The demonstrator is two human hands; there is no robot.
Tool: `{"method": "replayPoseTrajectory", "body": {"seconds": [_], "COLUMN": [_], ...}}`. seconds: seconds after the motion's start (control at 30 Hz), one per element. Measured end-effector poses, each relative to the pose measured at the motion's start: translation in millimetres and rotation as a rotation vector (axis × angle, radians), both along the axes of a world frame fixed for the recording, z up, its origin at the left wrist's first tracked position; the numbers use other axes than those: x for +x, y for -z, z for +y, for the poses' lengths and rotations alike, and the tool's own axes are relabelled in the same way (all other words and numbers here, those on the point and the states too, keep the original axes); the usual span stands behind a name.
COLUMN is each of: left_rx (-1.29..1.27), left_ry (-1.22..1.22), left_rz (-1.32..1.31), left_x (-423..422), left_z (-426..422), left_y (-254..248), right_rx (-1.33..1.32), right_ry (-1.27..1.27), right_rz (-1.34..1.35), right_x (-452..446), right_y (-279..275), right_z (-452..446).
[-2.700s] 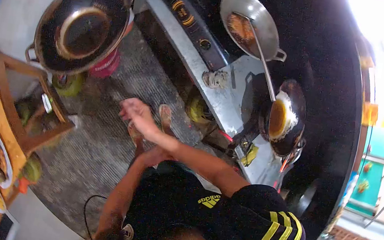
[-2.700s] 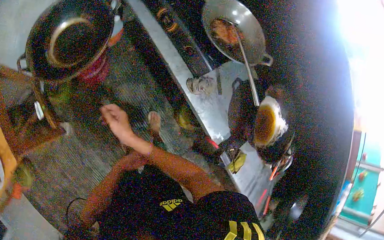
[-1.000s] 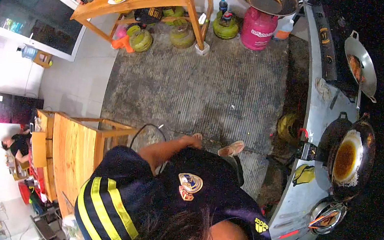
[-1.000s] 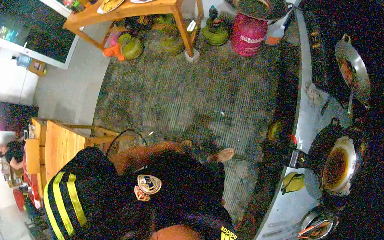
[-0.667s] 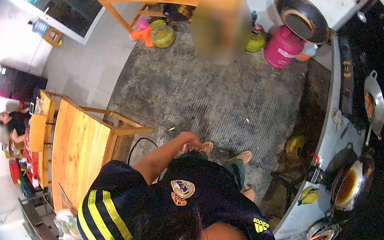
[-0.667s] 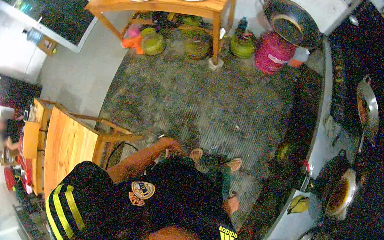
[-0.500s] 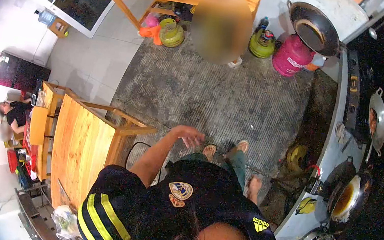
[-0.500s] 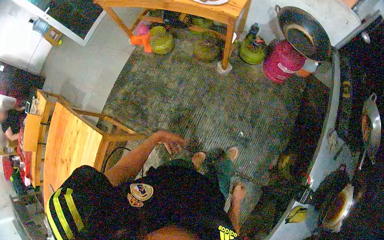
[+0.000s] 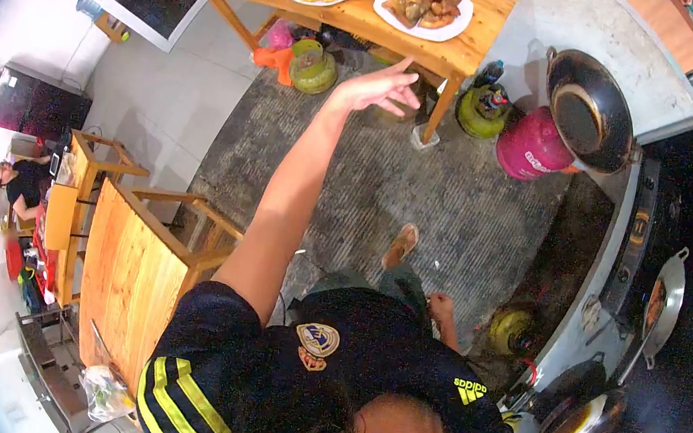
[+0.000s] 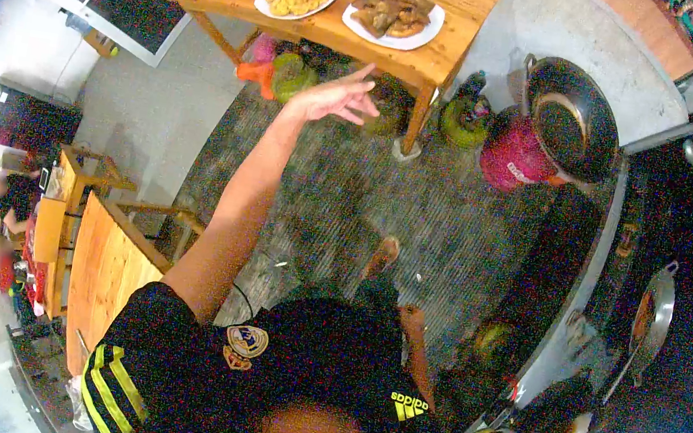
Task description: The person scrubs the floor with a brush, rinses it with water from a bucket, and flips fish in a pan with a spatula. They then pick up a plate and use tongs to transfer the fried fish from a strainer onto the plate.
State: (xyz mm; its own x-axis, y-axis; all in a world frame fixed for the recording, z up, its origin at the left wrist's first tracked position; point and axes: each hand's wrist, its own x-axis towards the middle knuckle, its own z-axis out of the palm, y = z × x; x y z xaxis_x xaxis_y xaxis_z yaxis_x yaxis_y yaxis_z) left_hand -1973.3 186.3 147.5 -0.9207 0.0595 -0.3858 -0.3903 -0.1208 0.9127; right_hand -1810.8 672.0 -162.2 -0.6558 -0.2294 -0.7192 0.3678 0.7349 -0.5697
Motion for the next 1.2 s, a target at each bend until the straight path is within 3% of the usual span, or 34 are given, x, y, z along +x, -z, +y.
{"method": "replayPoseTrajectory", "body": {"seconds": [0.07,0.17,0.27,0.3,0.37,0.4,0.43,0.47,0.5,0.53,0.57,0.6,0.67,0.7,0.77,0.83,0.9,0.93,1.07,1.2], "left_rx": [0.054,0.257,0.39,0.435,0.35,0.284,0.333,0.185,0.105,0.091,-0.075,0.03,0.23,0.317,0.351,0.183,0.287,0.262,0.24,0.293], "left_ry": [-0.027,-0.236,-0.259,-0.202,-0.17,-0.13,0.099,0.284,0.493,0.584,0.658,0.562,0.276,0.055,-0.403,-0.286,-0.472,-0.533,-0.674,-0.725], "left_rz": [0.03,-0.001,0.064,0.127,-0.1,-0.218,-0.418,-0.478,-0.671,-0.641,-0.702,-0.629,-0.446,-0.319,-0.22,-0.02,-0.089,-0.08,-0.075,-0.025], "left_x": [-44.1,-87.8,-106.7,-105.6,-110.0,-104.2,-107.9,-90.5,-81.6,-54.3,-46.3,-40.3,-71.6,-83.7,-107.7,-120.6,-142.1,-142.4,-161.8,-164.9], "left_z": [-12.7,-21.3,-29.9,-30.4,-21.2,-8.6,-18.7,-2.2,-3.1,12.1,20.7,16.8,-7.5,-24.2,-18.4,-40.1,-85.6,-76.7,-90.6,-74.5], "left_y": [7.8,55.0,94.3,105.3,130.6,149.7,233.5,225.0,286.2,249.3,252.7,259.3,271.3,274.4,163.0,129.8,164.9,146.7,165.1,149.9], "right_rx": [0.014,-0.24,0.021,-0.269,0.16,0.376,0.384,0.369,0.377,0.379,0.389,0.38,0.365,0.351,0.289,0.204,0.152,0.128,0.03,-0.211], "right_ry": [-0.029,0.4,0.375,0.218,-0.066,-0.201,-0.135,-0.032,0.128,0.341,0.64,0.924,1.115,1.098,0.897,0.709,0.6,0.577,0.682,1.105], "right_rz": [0.07,-0.119,0.029,0.397,0.438,0.424,0.411,0.416,0.378,0.293,0.124,-0.031,-0.142,-0.169,-0.151,-0.135,-0.121,-0.111,-0.08,-0.113], "right_x": [-23.3,-42.3,-43.8,-25.1,-2.8,15.0,27.9,33.5,45.5,59.6,82.0,90.9,118.9,133.2,164.3,188.3,193.0,191.0,166.7,133.3], "right_y": [23.2,-9.8,-8.7,38.3,86.4,100.6,75.1,48.2,29.6,10.3,9.3,8.8,1.7,-0.3,1.6,1.8,2.9,2.2,-3.3,-7.3], "right_z": [6.9,15.3,25.7,53.9,75.0,80.8,63.0,41.1,17.3,-8.1,-30.7,-56.9,-100.6,-118.8,-145.4,-152.7,-154.5,-148.8,-123.0,-100.7]}}
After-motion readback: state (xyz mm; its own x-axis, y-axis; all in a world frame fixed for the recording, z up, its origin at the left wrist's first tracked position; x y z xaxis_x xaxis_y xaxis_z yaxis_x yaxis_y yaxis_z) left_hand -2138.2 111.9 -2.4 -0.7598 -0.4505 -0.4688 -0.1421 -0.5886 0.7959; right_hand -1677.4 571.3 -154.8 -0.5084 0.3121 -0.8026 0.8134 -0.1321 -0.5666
